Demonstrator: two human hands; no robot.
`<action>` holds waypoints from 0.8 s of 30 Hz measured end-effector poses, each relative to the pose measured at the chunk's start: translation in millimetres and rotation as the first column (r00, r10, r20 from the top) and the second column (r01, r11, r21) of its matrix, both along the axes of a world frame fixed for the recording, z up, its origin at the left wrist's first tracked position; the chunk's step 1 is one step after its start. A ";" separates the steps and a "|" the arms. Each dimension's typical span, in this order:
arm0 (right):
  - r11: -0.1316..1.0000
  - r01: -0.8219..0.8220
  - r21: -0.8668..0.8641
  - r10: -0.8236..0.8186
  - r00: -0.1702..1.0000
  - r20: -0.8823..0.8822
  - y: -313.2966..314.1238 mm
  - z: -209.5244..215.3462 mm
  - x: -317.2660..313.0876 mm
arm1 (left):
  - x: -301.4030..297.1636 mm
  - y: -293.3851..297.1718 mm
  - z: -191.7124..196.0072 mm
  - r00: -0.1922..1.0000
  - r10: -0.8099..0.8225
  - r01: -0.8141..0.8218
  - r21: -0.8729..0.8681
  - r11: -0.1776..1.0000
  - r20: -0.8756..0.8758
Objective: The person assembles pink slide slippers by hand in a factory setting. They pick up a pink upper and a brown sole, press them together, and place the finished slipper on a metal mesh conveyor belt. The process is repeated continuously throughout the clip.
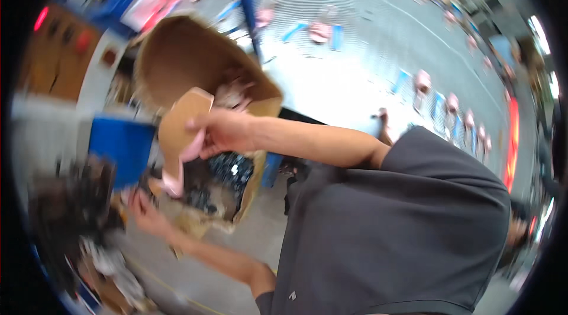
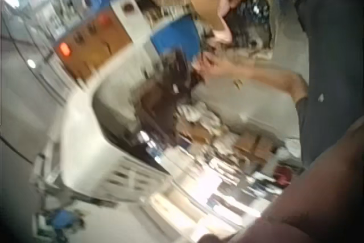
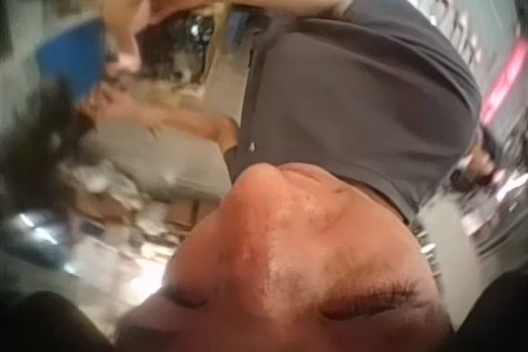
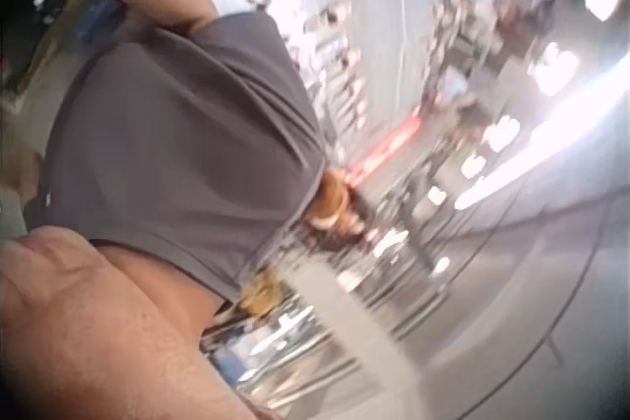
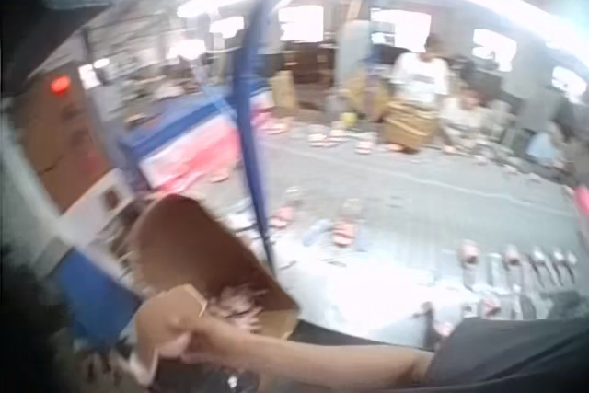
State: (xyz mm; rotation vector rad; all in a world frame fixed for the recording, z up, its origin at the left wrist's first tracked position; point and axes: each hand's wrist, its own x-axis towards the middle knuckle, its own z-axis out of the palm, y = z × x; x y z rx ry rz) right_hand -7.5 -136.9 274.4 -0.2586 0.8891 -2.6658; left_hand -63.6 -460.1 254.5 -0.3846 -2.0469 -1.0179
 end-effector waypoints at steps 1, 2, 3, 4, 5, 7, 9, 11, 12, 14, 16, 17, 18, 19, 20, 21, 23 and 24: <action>0.999 0.030 0.019 -0.028 0.995 -0.101 31.4 -8.2 15.1 | -7.0 -5.4 13.1 0.998 -0.049 0.055 -0.171 0.984 0.039; 0.998 0.017 0.066 -0.009 0.994 -0.112 56.9 -22.5 23.9 | 1.9 -10.1 26.3 0.998 -0.001 0.024 -0.329 0.944 0.068; 0.994 -0.003 0.108 0.017 0.992 -0.125 84.5 -40.4 37.4 | -0.5 -1.0 35.4 0.996 0.052 -0.013 -0.449 0.893 0.076; 0.976 0.157 0.148 -0.143 0.985 -0.100 110.4 -69.1 48.3 | 7.4 9.4 45.6 0.990 0.122 -0.060 -0.557 0.829 0.075; 0.936 0.295 0.192 -0.286 0.956 -0.070 130.7 -89.4 68.1 | 15.1 9.5 48.5 0.975 0.207 -0.106 -0.658 0.745 0.078; 0.834 0.536 0.130 -0.550 0.825 0.129 176.6 -101.7 131.5 | 18.6 16.9 38.7 0.980 0.199 -0.141 -0.787 0.600 -0.023; 0.894 0.448 0.011 -0.448 0.893 0.043 231.6 -102.7 163.3 | 67.8 55.4 41.7 0.955 0.280 -0.219 -0.861 0.459 -0.094; 0.872 0.444 -0.205 -0.459 0.888 -0.029 252.9 -92.3 175.8 | 72.6 70.4 40.7 0.947 0.283 -0.272 -0.854 0.444 -0.154; 0.856 0.456 -0.242 -0.479 0.877 -0.043 264.2 -89.6 181.4 | 73.4 70.8 35.2 0.943 0.290 -0.292 -0.828 0.478 -0.165; 0.819 0.478 -0.318 -0.525 0.848 -0.076 279.1 -87.4 186.6 | 77.8 82.1 22.2 0.937 0.298 -0.325 -0.762 0.560 -0.182; 0.767 0.556 -0.319 -0.589 0.808 -0.006 290.4 -86.7 188.6 | 65.8 103.2 15.1 0.932 0.295 -0.360 -0.660 0.660 -0.213; 0.737 0.599 -0.314 -0.624 0.781 0.026 297.9 -85.9 190.0 | 61.5 129.6 11.8 0.945 0.212 -0.324 -0.626 0.710 -0.248; 0.748 0.560 -0.356 -0.608 0.793 -0.030 310.2 -92.5 190.0 | 57.8 169.0 2.4 0.952 0.119 -0.269 -0.591 0.761 -0.281; 0.742 0.570 -0.353 -0.615 0.788 -0.023 318.0 -95.3 190.2 | 56.9 204.6 -8.1 0.969 0.050 -0.185 -0.575 0.797 -0.242; 0.735 0.581 -0.348 -0.626 0.780 -0.018 324.9 -98.4 189.7 | 51.9 239.2 -21.4 0.992 -0.055 -0.018 -0.559 0.829 -0.114; 0.731 0.588 -0.347 -0.630 0.777 -0.009 329.7 -100.8 189.8 | 39.8 269.4 -37.2 0.991 -0.136 0.114 -0.504 0.856 -0.008; 0.713 0.604 -0.355 -0.640 0.768 0.020 343.6 -102.8 194.1 | 1.3 320.2 -81.5 0.923 -0.193 0.316 -0.372 0.873 0.332; 0.706 0.604 -0.369 -0.640 0.768 0.033 350.6 -106.2 195.9 | -26.0 340.0 -101.7 0.788 -0.035 0.322 -0.363 0.874 0.615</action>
